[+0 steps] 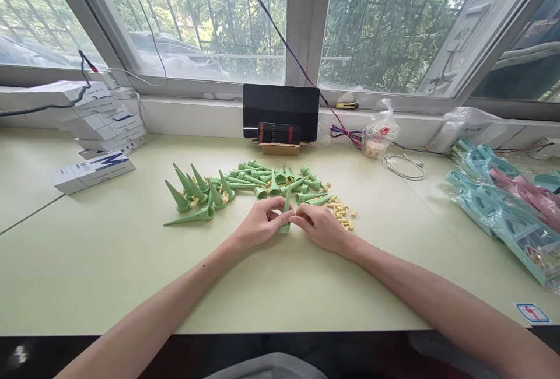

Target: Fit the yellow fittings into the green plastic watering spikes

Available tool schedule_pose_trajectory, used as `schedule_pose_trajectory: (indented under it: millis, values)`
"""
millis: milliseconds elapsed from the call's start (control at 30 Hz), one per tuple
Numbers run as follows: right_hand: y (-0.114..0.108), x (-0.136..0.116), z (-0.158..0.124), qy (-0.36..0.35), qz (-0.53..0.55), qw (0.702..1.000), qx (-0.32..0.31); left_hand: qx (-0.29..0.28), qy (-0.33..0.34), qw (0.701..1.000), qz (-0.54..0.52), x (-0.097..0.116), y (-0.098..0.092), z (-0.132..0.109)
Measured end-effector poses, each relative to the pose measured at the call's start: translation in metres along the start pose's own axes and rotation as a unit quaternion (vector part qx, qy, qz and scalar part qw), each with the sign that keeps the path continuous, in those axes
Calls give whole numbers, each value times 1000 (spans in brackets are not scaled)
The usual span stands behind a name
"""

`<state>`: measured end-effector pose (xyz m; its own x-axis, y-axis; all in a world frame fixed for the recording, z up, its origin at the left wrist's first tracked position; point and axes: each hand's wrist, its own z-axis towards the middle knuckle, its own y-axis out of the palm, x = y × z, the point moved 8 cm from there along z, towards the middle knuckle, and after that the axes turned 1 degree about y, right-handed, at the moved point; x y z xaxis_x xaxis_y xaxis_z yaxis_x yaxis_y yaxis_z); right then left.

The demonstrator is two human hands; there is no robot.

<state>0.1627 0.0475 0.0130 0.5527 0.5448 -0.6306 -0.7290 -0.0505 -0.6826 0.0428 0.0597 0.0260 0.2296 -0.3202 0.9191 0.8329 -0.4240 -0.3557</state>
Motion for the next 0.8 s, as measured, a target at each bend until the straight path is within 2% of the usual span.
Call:
schedule_pose_trajectory:
  millis: [200, 633, 800]
  values:
    - [-1, 0, 1, -4, -2, 1000, 5, 2, -16, 1000, 5, -4, 1, 0]
    - [3, -3, -2, -42, -20, 999, -12, 27, -9, 999, 17, 2, -4, 0]
    - [2, -4, -1, -43, -33, 998, -11, 21, -8, 1000, 15, 1, -3, 0]
